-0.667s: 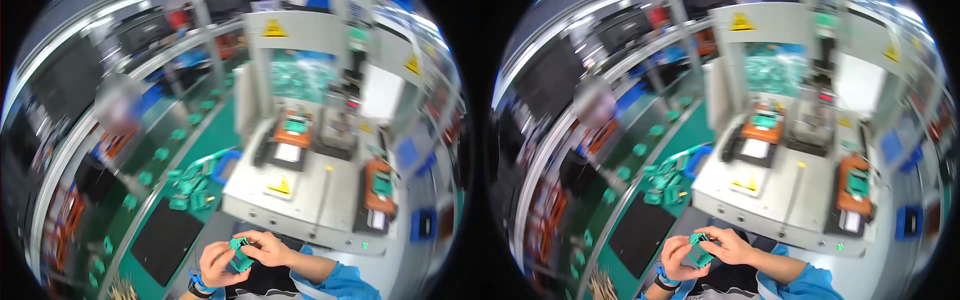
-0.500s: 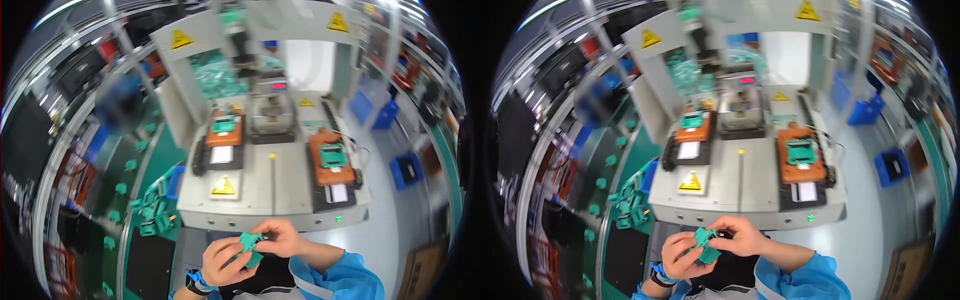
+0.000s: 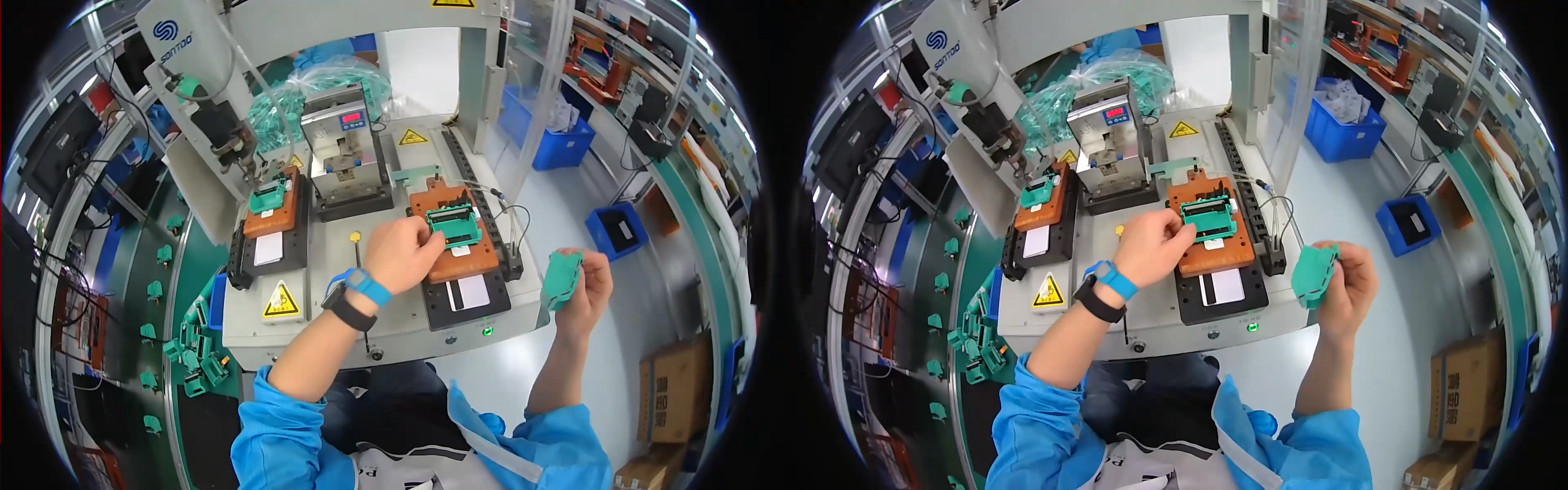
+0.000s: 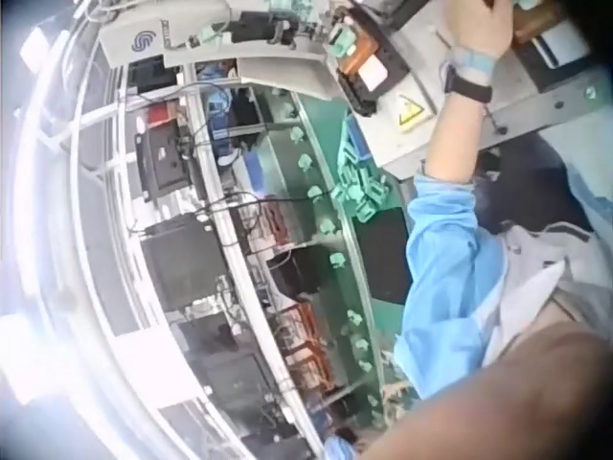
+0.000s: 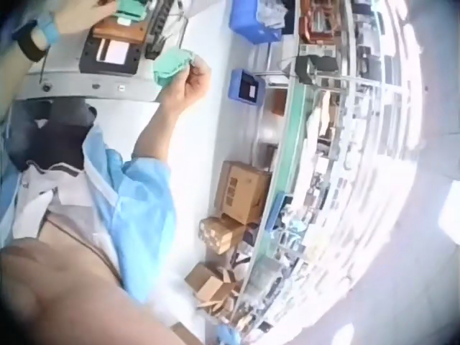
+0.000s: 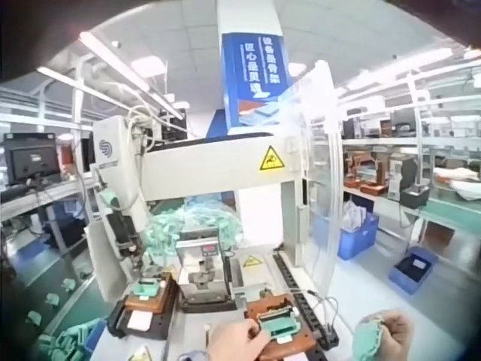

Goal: Placing green plastic components into a processing machine on an assembly line.

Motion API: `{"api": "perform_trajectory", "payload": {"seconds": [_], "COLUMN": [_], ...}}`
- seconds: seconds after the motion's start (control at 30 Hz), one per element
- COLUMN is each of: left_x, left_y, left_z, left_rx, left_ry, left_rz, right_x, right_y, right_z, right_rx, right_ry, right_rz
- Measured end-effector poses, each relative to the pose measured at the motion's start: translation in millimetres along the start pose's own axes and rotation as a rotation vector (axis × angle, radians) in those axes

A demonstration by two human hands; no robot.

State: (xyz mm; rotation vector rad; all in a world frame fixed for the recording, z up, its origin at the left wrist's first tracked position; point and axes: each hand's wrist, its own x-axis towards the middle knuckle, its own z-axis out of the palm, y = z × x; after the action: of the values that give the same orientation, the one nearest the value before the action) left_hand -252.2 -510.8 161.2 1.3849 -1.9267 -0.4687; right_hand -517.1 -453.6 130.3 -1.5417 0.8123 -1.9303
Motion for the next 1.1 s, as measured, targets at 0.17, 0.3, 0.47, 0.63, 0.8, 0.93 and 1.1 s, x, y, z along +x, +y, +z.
{"api": "perform_trajectory", "payload": {"seconds": [0.17,0.3,0.47,0.63,0.8,0.93,1.1], "left_x": [-4,-69,-209,-332,-504,-634,-734], "left_y": [29,14,-56,-137,-199,-242,-277], "left_z": [-17,-86,-183,-255,-313,-334,-345], "left_rx": [-0.11,-0.29,-0.276,-0.272,0.001,0.223,0.594], "left_ry": [0.075,0.114,0.33,0.876,1.484,1.809,1.709], "left_rz": [0.028,0.091,-0.417,-0.641,-1.022,-1.185,-1.781], "right_x": [68,109,115,116,98,84,64], "right_y": [12,31,41,52,3,-6,-11], "right_z": [32,89,128,90,139,145,155], "right_rx": [-0.007,-0.279,-0.638,-0.786,-0.923,-0.859,-0.964], "right_ry": [0.008,-0.617,-1.031,-0.988,-1.167,-1.057,-0.837], "right_rz": [-0.055,0.07,-0.046,-0.118,-0.031,-0.171,-0.356]}}
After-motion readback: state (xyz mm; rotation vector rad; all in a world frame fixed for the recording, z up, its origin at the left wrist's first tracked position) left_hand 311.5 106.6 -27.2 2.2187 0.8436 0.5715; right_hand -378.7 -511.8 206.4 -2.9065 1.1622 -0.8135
